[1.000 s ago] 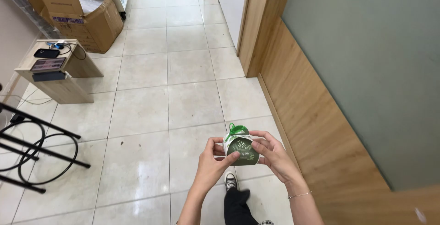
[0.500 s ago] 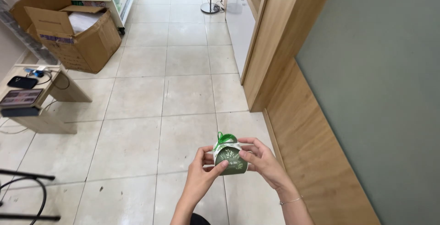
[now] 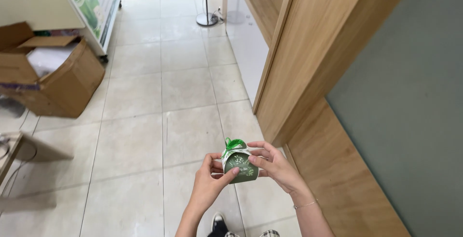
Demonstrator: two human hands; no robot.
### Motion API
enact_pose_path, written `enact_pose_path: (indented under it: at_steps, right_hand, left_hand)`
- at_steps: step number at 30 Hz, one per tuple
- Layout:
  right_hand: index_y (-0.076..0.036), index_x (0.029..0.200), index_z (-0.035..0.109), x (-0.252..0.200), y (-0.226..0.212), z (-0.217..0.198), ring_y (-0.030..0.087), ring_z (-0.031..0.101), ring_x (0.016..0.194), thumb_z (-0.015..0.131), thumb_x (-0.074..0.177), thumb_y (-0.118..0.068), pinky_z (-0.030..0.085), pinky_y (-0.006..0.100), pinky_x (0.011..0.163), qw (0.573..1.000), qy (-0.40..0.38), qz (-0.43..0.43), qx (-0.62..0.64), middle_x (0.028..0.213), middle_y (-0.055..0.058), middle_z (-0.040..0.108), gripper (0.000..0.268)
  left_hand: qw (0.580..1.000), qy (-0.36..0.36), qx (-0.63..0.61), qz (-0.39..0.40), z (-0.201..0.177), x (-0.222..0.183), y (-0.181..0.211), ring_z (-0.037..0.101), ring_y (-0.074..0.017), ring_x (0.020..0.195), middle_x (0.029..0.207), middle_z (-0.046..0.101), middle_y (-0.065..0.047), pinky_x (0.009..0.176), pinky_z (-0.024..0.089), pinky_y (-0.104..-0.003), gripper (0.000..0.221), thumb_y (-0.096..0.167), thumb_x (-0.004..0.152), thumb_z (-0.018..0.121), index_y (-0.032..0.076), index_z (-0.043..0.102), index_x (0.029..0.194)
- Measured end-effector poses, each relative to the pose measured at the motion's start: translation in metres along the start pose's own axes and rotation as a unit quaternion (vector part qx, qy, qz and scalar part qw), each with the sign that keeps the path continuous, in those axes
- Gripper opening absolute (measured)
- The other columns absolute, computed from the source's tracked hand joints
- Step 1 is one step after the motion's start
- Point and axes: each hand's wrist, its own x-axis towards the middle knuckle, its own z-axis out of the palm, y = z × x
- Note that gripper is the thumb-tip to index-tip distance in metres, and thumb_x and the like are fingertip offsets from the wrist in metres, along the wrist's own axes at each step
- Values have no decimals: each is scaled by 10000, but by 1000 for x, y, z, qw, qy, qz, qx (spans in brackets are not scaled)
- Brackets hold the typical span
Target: The recorder is taking small packaged boxes from a workbench and arranging them neatly on a glass display shelf.
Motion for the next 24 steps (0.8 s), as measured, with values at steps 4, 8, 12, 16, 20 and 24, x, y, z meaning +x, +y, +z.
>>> enact_pose_path:
  at_steps: [4,8,12,16,20,24]
  right_hand:
    - [-83,1387,557,86,-38,-14,167,668,1072,746,865,-334,602,339,824,1000,5,-19,10,1222,107,674,609]
    - [-95,1385,562,164,-73,-35,157,655,1085,741,864,-336,583,329,816,1000,29,-11,-1,1244,99,655,602]
    - [-111,1394,564,247,-92,-71,158,630,1101,753,857,-324,570,326,819,999,44,-7,-16,1272,85,620,608]
    - [-106,1412,563,329,-118,-111,174,628,1097,764,850,-326,559,325,814,998,47,-29,-33,1282,103,632,636]
    - [-119,1438,503,414,-168,-157,201,598,1171,835,757,-243,593,375,859,998,8,-53,-45,1313,90,595,768]
    - [-124,1498,463,487,-195,-198,236,536,1306,901,712,-167,534,358,1016,987,-6,-100,-122,1386,100,558,901]
  left_hand:
    - [999,-18,17,40,-16,104,19,706,-174,855,924,730,-102,752,613,-318,584,267,750,866,17,607,1209]
    - [999,-32,5,30,-20,193,48,722,-186,878,939,728,-99,762,622,-329,602,269,751,857,28,598,1238]
    - [998,-42,-8,55,-15,290,56,730,-167,926,1002,742,-98,784,630,-329,635,268,767,852,28,597,1297]
    - [996,-41,-4,82,-4,385,69,734,-162,961,1057,760,-111,793,630,-310,645,231,776,845,22,602,1336]
    - [995,-55,-36,74,11,490,103,746,-182,959,1108,769,-133,795,629,-308,678,179,789,823,30,574,1402]
    - [994,-48,-61,71,22,574,126,733,-173,1030,1190,745,-127,832,633,-311,703,177,807,817,36,548,1441]
